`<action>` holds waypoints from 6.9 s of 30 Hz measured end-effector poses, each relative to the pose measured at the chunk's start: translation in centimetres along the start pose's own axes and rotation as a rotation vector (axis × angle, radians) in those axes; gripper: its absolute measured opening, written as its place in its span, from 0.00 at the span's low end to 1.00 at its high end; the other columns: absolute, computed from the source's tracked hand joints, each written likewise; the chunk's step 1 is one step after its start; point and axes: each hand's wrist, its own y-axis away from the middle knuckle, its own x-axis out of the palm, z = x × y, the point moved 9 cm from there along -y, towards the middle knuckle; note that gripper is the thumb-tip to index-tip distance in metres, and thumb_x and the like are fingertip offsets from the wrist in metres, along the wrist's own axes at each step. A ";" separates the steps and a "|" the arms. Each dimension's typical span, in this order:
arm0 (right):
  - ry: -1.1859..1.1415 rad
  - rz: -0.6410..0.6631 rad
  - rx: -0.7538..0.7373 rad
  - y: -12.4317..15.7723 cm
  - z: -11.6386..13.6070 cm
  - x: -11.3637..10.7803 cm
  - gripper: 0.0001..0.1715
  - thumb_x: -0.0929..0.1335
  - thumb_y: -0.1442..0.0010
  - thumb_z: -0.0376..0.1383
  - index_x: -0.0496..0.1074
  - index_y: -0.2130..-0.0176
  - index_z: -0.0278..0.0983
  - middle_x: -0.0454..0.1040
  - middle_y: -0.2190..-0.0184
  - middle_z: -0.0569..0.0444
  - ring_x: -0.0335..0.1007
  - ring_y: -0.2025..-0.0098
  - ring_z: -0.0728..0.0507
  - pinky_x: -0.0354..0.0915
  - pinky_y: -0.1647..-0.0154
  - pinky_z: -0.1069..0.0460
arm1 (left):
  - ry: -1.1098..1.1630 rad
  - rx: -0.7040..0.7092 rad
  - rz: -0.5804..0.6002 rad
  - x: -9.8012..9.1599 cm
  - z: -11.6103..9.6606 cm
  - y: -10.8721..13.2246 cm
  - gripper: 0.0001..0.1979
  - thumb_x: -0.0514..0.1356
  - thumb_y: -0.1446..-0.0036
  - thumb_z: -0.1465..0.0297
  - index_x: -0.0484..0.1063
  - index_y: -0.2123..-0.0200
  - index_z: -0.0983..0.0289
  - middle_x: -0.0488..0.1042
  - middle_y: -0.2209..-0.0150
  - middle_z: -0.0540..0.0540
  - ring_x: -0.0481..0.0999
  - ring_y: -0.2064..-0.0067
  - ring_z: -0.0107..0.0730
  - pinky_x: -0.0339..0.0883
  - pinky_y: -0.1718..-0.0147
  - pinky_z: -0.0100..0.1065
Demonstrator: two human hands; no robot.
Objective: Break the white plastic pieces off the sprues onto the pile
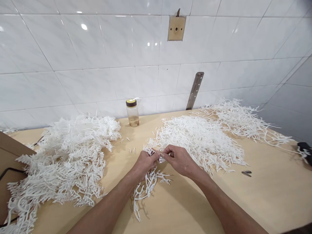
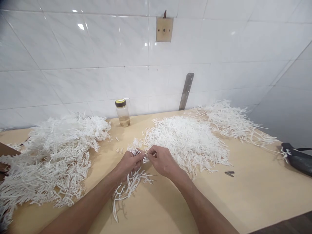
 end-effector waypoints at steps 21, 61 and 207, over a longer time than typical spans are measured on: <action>0.066 -0.042 -0.106 0.2 1.0 0.2 0.11 0.63 0.36 0.36 0.76 0.63 0.38 0.78 0.68 0.54 0.72 0.66 0.45 0.61 0.65 0.51 | 0.080 -0.029 0.033 0.2 0.4 -0.3 0.21 0.60 0.48 0.65 0.55 0.87 0.60 0.51 0.91 0.44 0.47 0.86 0.20 0.40 0.85 0.29; 0.138 -0.472 0.083 0.4 -1.3 -4.7 0.09 0.66 0.43 0.41 0.73 0.67 0.38 0.74 0.76 0.54 0.66 0.77 0.46 0.61 0.69 0.50 | 0.266 0.248 -0.073 -0.5 -1.0 -0.5 0.19 0.68 0.52 0.56 0.65 0.75 0.64 0.54 0.83 0.41 0.50 0.83 0.18 0.44 0.84 0.25; -0.036 -0.017 0.044 0.3 -0.1 1.5 0.12 0.66 0.42 0.41 0.77 0.66 0.38 0.70 0.79 0.58 0.61 0.78 0.48 0.56 0.74 0.52 | 0.030 0.280 -0.209 -2.2 -0.8 -0.9 0.14 0.63 0.50 0.59 0.74 0.74 0.65 0.60 0.86 0.45 0.60 0.81 0.25 0.55 0.78 0.28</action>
